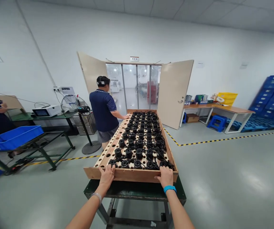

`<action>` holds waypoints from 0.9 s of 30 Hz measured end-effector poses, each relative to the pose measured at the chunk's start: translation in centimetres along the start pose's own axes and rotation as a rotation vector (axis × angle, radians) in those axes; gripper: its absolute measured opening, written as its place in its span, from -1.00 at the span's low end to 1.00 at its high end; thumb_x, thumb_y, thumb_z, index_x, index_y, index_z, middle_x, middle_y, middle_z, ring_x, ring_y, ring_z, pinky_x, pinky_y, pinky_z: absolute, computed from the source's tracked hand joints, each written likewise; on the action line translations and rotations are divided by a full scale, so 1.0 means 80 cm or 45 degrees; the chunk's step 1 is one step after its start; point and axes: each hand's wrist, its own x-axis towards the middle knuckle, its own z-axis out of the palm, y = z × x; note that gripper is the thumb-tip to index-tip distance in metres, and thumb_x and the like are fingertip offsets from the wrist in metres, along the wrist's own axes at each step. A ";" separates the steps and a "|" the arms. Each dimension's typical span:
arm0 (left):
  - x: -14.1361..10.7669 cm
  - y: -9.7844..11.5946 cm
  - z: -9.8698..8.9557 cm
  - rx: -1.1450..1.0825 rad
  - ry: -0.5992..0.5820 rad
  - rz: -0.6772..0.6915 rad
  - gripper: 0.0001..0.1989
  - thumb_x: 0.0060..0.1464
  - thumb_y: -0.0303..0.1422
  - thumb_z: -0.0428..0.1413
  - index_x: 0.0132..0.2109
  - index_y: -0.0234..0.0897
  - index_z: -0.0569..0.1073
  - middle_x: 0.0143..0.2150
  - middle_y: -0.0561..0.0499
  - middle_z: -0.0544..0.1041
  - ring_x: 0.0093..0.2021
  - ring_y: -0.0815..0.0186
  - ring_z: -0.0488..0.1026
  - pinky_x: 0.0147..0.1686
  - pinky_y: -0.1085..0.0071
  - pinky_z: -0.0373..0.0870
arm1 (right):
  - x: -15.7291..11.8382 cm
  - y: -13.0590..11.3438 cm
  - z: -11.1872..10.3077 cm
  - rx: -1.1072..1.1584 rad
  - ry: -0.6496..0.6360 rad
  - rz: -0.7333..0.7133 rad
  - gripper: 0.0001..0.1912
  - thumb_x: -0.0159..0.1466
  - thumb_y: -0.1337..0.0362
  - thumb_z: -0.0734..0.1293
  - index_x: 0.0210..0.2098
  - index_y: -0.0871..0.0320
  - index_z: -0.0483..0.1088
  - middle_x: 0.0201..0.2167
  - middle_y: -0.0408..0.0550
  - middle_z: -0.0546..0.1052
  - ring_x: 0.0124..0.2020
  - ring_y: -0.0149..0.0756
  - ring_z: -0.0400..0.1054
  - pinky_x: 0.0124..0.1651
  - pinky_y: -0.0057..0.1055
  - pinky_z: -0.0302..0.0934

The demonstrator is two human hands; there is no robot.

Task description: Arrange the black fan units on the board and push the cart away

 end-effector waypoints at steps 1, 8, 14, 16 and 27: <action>0.021 0.004 0.007 -0.008 0.007 -0.004 -0.58 0.12 -0.58 -0.14 0.07 -0.28 0.39 -0.11 -0.18 0.37 -0.09 0.09 0.31 0.02 -0.29 0.15 | 0.021 0.007 0.007 -0.006 0.004 -0.008 -0.70 0.09 0.10 0.43 -0.35 0.15 0.33 -0.32 -0.04 0.49 -0.20 -0.10 0.31 -0.17 -0.27 -0.02; 0.161 0.043 0.055 -0.013 0.048 -0.019 -0.57 0.12 -0.57 -0.15 0.08 -0.25 0.37 -0.13 -0.17 0.37 -0.11 0.10 0.31 0.00 -0.32 0.15 | 0.169 0.057 0.059 -0.030 0.026 -0.054 -0.73 0.13 0.11 0.40 -0.31 0.15 0.35 -0.32 -0.03 0.49 -0.19 -0.09 0.32 -0.16 -0.28 0.00; 0.273 0.072 0.086 0.101 -0.004 -0.007 -0.53 0.16 -0.57 -0.19 0.14 -0.23 0.34 -0.14 -0.16 0.39 -0.13 0.06 0.35 -0.03 -0.33 0.16 | 0.293 0.084 0.107 -0.057 -0.002 -0.046 -0.74 0.13 0.12 0.40 -0.35 0.16 0.34 -0.34 -0.01 0.50 -0.21 -0.09 0.34 -0.16 -0.28 0.03; 0.310 0.076 0.095 0.121 0.001 -0.005 -0.53 0.16 -0.57 -0.19 0.15 -0.23 0.33 -0.16 -0.16 0.38 -0.14 0.06 0.35 -0.04 -0.33 0.17 | 0.334 0.091 0.123 -0.055 -0.012 -0.055 -0.74 0.13 0.11 0.40 -0.33 0.16 0.35 -0.33 -0.01 0.50 -0.20 -0.10 0.34 -0.15 -0.28 0.03; 0.511 0.086 0.169 0.091 -0.044 -0.065 -0.55 0.13 -0.58 -0.15 0.11 -0.23 0.39 -0.16 -0.16 0.38 -0.13 0.06 0.35 -0.04 -0.33 0.18 | 0.550 0.109 0.213 -0.024 -0.020 -0.110 -0.71 0.12 0.13 0.42 -0.28 0.20 0.39 -0.32 0.04 0.52 -0.19 -0.05 0.36 -0.14 -0.25 0.06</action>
